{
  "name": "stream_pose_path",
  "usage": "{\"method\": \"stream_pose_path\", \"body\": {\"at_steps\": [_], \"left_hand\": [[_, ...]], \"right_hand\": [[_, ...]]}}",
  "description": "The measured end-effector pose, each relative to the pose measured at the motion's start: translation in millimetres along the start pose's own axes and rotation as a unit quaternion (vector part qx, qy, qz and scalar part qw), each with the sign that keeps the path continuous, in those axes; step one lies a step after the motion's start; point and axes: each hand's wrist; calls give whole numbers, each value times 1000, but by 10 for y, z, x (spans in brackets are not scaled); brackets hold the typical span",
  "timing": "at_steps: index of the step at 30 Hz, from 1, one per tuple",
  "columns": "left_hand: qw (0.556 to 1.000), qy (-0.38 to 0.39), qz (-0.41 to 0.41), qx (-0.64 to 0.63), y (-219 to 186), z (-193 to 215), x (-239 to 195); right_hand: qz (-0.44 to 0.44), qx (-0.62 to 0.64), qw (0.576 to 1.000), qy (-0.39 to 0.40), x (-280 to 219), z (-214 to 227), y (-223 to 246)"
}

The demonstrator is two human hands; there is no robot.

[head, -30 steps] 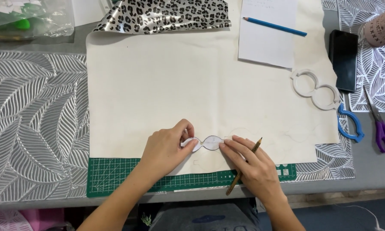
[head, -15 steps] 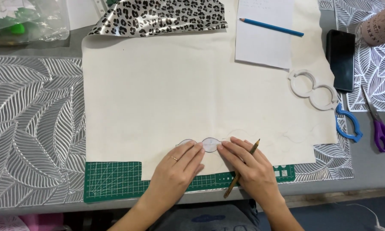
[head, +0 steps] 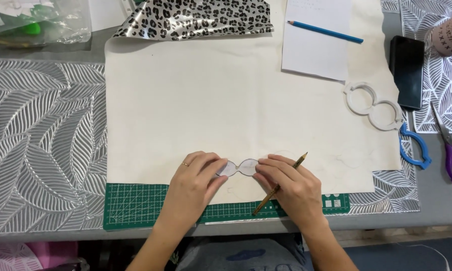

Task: Tracing bow-shaped templates onto a white sheet of material using a pencil on a cutting mat.

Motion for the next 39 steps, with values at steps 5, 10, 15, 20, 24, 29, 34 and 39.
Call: {"method": "stream_pose_path", "body": {"at_steps": [5,10,15,20,24,29,34,39], "left_hand": [[1000,3,6,0,-6,11,0],[1000,9,15,-2,-1,-3,2],[1000,14,25,-11,14,-17,-7],[999,17,28,-15,2,-3,2],[1000,11,24,-15,11,-16,-7],[999,11,28,-23,-7,8,4],[999,8,27,-24,0,13,11],[994,41,50,-85,41,71,19]], "right_hand": [[8,-6,1000,-1,-9,-17,11],[4,-2,1000,3,-41,-11,5],[-90,-35,995,3,-201,-32,-57],[-78,7,997,10,-149,-23,-18],[-65,12,998,8,-109,-23,7],[-57,7,998,18,-100,-10,22],[-41,-9,999,32,-110,-6,18],[-38,-13,999,27,-99,-1,31]]}}
Point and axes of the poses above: each hand's wrist, its own x-axis towards the middle knuckle, its own z-axis out of the back of the hand, y = z × x, and after that the axes turned 2 degrees about -y, right-handed
